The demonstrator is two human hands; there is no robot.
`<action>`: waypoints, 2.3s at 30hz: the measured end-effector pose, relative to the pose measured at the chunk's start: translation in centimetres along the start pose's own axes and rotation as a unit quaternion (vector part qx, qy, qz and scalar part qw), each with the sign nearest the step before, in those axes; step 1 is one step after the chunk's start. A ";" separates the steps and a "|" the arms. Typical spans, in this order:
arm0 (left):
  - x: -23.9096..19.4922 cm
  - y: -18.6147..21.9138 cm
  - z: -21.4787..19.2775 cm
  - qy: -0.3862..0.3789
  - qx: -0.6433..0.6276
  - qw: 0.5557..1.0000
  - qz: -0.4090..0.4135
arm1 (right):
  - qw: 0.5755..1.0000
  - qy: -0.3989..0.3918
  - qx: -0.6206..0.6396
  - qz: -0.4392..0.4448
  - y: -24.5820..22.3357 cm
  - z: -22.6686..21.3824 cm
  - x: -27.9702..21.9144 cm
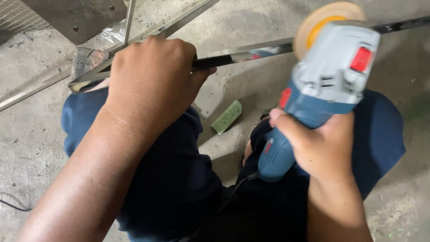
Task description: A person uses a handheld angle grinder with a polishing disc to smooth and shine the surface of a metal frame.
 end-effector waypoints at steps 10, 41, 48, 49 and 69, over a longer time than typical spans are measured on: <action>-0.8 -1.1 -0.6 -0.032 -0.012 0.999 -0.019 | 0.998 -0.046 -0.050 -0.019 -0.7 -0.7 0.5; -2.4 -3.0 -1.0 -0.103 -0.010 0.990 -0.100 | 0.972 0.119 0.163 0.117 2.7 -6.2 1.8; -2.7 -2.8 -1.7 -0.082 -0.060 0.991 -0.084 | 0.960 0.135 0.240 0.053 2.7 -5.6 0.6; -2.7 -3.2 -1.3 -0.079 -0.060 0.991 -0.091 | 0.960 0.128 0.242 0.050 3.0 -5.7 0.5; -2.7 -3.9 -1.2 -0.119 -0.048 0.985 -0.115 | 0.928 -0.092 0.359 0.034 2.9 -3.4 -0.4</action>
Point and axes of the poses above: each hand's wrist, its own x-axis towards the middle knuckle, its own z-axis out of the palm, y = z × x, the point moved 4 cm from there along x, towards the middle knuckle, and after that the axes turned 7 degrees about -y, right-handed, at the moved point
